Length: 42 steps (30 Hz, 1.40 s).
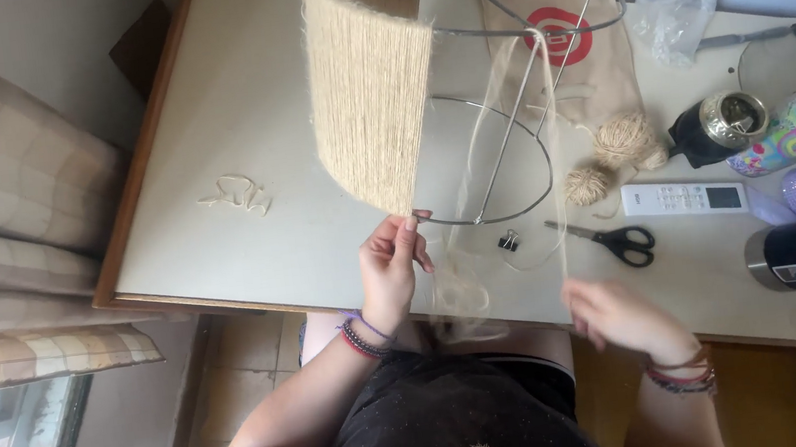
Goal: The person wraps beige yarn around a metal lampshade frame, securing it with a binder clip. They repeatedly wind the yarn around the frame's vertical supports, cut excess yarn with scissors, and reposition the clip to continue wrapping.
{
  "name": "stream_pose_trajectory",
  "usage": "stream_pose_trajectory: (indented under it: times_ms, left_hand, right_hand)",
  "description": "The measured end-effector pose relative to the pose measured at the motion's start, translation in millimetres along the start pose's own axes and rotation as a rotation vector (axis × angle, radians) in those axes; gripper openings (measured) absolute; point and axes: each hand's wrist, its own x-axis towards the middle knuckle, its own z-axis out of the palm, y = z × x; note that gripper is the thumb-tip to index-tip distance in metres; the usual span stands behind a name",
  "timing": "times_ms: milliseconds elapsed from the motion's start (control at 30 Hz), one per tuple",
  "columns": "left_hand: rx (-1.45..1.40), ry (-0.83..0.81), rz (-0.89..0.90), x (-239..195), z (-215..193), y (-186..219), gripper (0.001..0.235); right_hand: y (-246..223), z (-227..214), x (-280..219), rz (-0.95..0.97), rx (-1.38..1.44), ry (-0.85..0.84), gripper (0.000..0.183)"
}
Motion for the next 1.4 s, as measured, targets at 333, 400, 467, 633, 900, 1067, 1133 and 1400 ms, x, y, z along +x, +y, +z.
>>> stream_pose_trajectory:
  times_ms: [333, 400, 467, 633, 900, 1067, 1133, 1400]
  left_hand:
    - [0.021, -0.018, -0.039, -7, 6, 13, 0.024]
    - [0.005, -0.065, -0.118, -10, 0, 7, 0.026]
    - [0.002, -0.063, -0.123, -12, 0, 6, 0.026]
    - [0.029, -0.055, -0.126, -12, 1, 9, 0.028]
    - [0.007, -0.041, -0.123, -10, 5, 11, 0.027]
    - [0.035, -0.049, -0.112, -11, 3, 7, 0.028]
    - [0.051, -0.059, -0.111, -13, 3, 6, 0.029]
    - [-0.013, -0.01, -0.025, -15, -1, -18, 0.023]
  right_hand:
    - [-109, -59, -23, -0.584, -0.015, 0.965, 0.024]
    - [-145, -72, -6, -0.812, -0.101, 1.041, 0.044]
    - [-158, -79, 14, -0.86, -0.074, 0.973, 0.022]
    - [-144, -68, 23, -1.259, 0.438, 1.061, 0.023]
    - [-6, -47, 14, -0.249, 0.077, 0.495, 0.048]
    - [1, -36, 3, 0.083, -0.378, 0.247, 0.03]
    - [-20, -43, -11, -0.101, -0.39, 0.371, 0.029]
    - [-163, -93, 5, -0.8, -0.093, 0.818, 0.014]
